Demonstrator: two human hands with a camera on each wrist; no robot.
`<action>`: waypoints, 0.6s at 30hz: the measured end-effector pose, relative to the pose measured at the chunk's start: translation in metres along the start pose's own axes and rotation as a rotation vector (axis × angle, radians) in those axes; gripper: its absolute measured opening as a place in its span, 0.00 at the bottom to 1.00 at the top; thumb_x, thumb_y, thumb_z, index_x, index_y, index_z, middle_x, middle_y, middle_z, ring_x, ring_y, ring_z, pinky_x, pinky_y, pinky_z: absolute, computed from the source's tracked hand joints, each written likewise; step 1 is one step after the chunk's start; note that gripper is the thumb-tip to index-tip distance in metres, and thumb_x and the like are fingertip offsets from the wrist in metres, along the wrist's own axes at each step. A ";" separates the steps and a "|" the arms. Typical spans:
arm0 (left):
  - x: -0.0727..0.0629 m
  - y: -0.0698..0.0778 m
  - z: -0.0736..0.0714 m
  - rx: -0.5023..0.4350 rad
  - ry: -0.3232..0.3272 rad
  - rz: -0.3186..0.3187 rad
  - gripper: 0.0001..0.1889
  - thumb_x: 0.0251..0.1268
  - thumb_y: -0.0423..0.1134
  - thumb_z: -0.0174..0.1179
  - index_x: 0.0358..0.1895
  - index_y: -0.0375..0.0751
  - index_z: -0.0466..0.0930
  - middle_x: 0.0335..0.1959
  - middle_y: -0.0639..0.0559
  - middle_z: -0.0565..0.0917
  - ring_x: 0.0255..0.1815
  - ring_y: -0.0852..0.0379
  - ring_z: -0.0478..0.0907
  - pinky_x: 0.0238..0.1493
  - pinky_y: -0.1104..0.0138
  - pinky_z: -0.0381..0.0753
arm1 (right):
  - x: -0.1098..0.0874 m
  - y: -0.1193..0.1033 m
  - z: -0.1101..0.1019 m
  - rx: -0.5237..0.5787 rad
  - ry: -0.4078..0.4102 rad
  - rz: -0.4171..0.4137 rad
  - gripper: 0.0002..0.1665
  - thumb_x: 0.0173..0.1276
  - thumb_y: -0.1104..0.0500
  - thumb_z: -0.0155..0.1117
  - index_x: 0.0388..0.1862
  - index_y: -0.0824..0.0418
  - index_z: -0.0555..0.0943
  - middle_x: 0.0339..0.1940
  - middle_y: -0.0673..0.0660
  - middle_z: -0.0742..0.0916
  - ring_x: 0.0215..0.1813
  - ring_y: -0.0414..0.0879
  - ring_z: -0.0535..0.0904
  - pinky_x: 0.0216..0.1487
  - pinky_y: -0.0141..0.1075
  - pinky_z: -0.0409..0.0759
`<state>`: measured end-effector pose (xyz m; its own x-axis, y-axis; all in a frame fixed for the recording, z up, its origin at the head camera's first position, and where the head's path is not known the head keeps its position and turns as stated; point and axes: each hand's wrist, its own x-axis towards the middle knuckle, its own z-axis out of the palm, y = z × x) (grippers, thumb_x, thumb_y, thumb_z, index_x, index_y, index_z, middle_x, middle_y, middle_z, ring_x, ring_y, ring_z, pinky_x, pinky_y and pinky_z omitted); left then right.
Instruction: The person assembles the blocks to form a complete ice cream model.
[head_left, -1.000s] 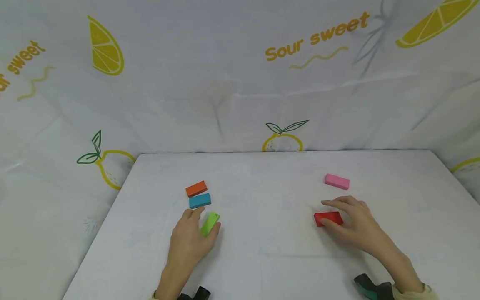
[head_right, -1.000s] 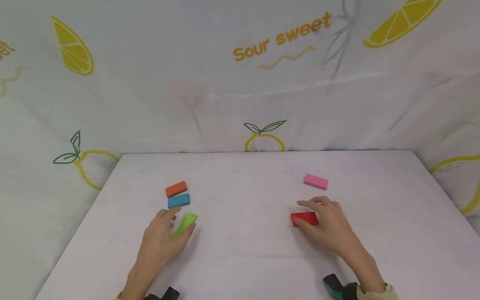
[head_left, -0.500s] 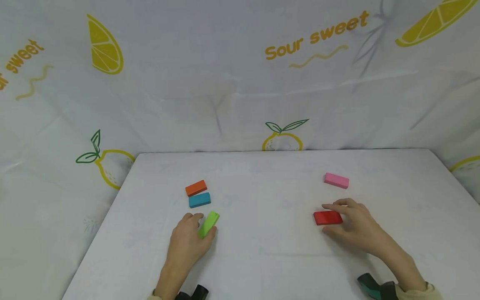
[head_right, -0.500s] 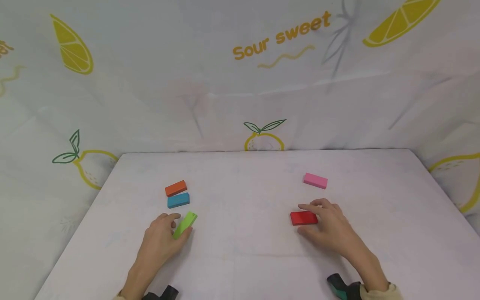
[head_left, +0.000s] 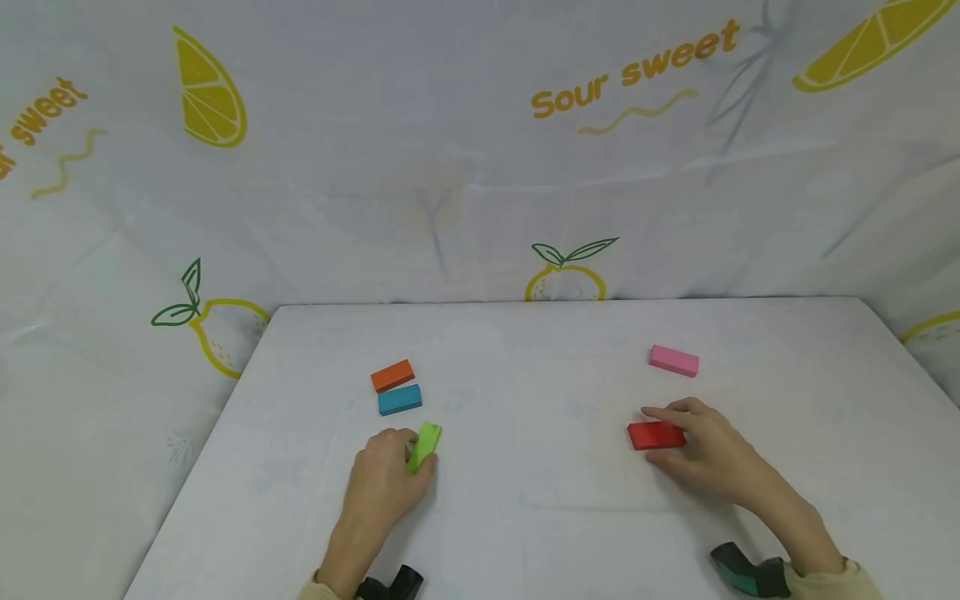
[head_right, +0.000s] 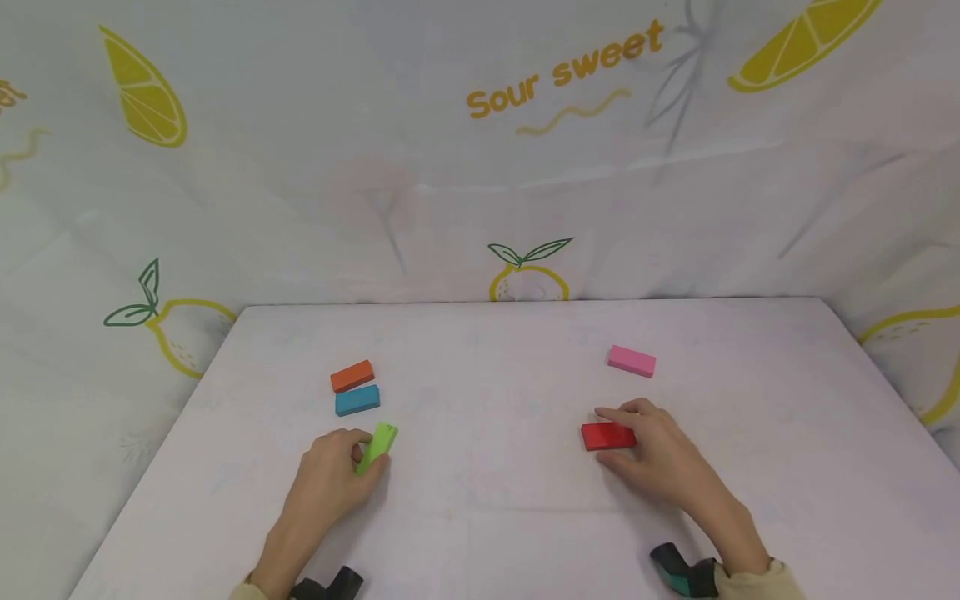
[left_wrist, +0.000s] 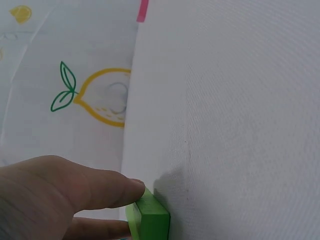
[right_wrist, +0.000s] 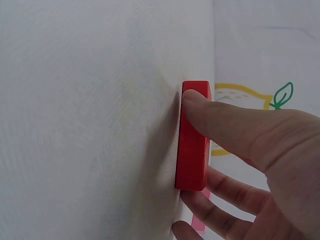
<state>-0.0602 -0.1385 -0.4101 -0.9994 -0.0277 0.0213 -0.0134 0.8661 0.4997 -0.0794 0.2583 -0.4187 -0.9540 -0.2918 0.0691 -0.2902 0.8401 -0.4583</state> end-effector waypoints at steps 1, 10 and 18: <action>0.000 0.001 0.000 -0.008 -0.004 -0.003 0.15 0.56 0.36 0.72 0.43 0.29 0.87 0.25 0.49 0.80 0.23 0.60 0.69 0.20 0.73 0.66 | 0.000 0.000 0.000 0.004 -0.001 -0.003 0.32 0.53 0.58 0.82 0.58 0.63 0.85 0.47 0.59 0.85 0.45 0.47 0.76 0.39 0.33 0.79; 0.001 0.010 0.004 -0.081 -0.044 0.000 0.16 0.56 0.35 0.72 0.44 0.28 0.86 0.15 0.53 0.76 0.16 0.62 0.68 0.18 0.72 0.67 | 0.001 -0.003 0.000 0.035 -0.009 0.018 0.28 0.53 0.60 0.81 0.55 0.63 0.87 0.43 0.58 0.84 0.42 0.45 0.75 0.36 0.29 0.76; 0.000 0.019 0.011 -0.095 -0.049 0.027 0.17 0.55 0.36 0.74 0.45 0.27 0.86 0.13 0.54 0.76 0.16 0.63 0.69 0.18 0.73 0.67 | 0.004 -0.009 0.003 0.034 0.013 0.035 0.25 0.54 0.59 0.81 0.51 0.64 0.88 0.41 0.57 0.84 0.40 0.45 0.74 0.33 0.29 0.74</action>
<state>-0.0612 -0.1168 -0.4105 -0.9998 0.0214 -0.0050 0.0146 0.8151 0.5791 -0.0805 0.2476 -0.4171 -0.9644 -0.2568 0.0636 -0.2543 0.8336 -0.4904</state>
